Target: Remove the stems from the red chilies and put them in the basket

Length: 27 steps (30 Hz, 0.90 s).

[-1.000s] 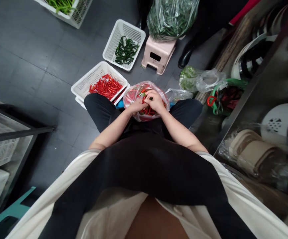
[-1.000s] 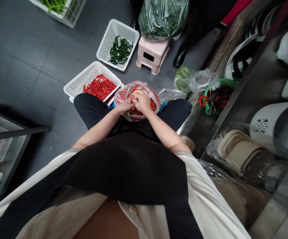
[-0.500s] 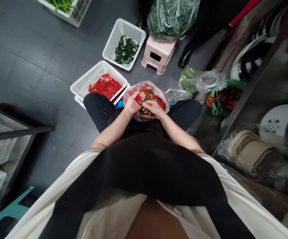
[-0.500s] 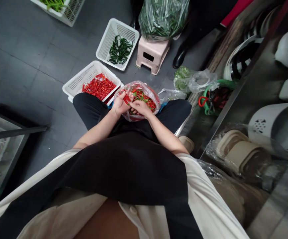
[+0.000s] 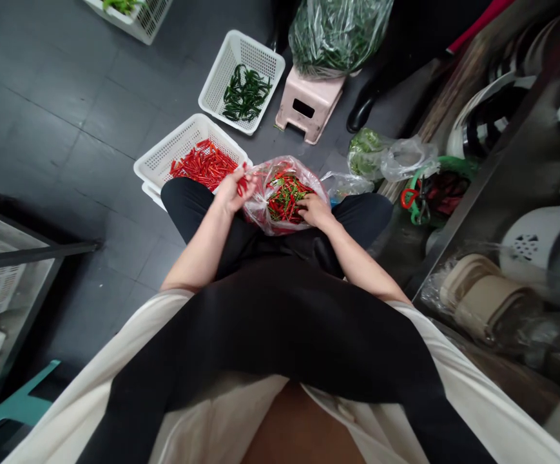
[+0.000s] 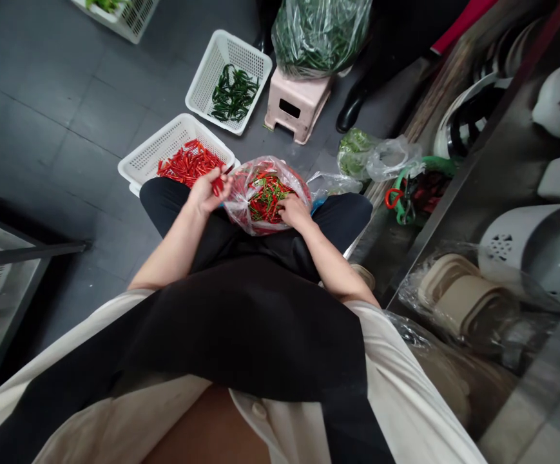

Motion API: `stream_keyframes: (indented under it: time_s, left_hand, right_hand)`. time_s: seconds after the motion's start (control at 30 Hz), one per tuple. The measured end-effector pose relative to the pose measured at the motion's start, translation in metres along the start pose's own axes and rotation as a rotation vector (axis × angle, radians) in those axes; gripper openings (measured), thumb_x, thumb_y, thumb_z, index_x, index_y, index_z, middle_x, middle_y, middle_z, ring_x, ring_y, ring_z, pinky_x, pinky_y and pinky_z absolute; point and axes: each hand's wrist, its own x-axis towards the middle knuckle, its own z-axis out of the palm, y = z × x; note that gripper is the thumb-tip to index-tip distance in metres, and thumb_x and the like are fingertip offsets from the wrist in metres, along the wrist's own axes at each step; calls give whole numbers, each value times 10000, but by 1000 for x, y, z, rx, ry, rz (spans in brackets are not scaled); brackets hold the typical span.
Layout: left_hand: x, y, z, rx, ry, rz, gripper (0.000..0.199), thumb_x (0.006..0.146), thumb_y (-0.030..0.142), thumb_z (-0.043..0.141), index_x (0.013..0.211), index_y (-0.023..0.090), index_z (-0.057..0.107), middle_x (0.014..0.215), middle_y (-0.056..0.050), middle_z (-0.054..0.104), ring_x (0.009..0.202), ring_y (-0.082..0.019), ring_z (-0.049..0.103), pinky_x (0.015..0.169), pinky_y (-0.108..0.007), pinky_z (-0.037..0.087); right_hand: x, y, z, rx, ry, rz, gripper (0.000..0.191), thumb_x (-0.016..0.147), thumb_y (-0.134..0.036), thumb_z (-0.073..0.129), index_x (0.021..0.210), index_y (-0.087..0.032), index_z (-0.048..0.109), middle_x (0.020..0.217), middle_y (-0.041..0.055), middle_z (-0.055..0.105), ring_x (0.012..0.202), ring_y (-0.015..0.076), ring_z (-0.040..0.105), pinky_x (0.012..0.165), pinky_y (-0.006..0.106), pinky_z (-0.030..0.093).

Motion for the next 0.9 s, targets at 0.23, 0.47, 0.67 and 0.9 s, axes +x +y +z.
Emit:
stream_keyframes:
  time_s: [0.23, 0.47, 0.67, 0.9]
  left_hand:
    - [30, 101, -97, 763, 614, 348, 757, 736, 238, 800, 1369, 144, 396, 1293, -68, 590, 1245, -209, 500, 1120, -442, 370]
    - [25, 75, -78, 917, 367, 593, 288, 860, 251, 645, 1110, 112, 610, 1065, -46, 668, 958, -143, 562, 1001, -346, 432]
    - [-22, -25, 15, 833, -458, 288, 147, 817, 245, 622, 874, 119, 673, 712, -20, 670, 678, -116, 603, 722, -263, 475]
    - [-25, -74, 52, 626, -454, 93, 233, 750, 226, 704, 956, 120, 673, 656, 27, 616, 613, -83, 551, 647, -208, 416]
  right_hand:
    - [9, 1, -6, -195, 1, -41, 305, 796, -138, 592, 1075, -200, 700, 1101, 132, 639, 983, 283, 613, 854, 407, 493]
    - [16, -16, 18, -450, -41, -199, 361, 908, -155, 453, 1209, -154, 652, 1309, 218, 507, 1123, 324, 504, 882, 445, 448]
    - [9, 3, 0, -360, 24, -156, 318, 919, -275, 491, 1170, -211, 675, 1323, 129, 541, 1058, 267, 553, 875, 381, 448]
    - [9, 0, -4, 609, -21, 12, 311, 872, -448, 575, 790, -157, 648, 660, 14, 605, 551, 110, 479, 536, 226, 384]
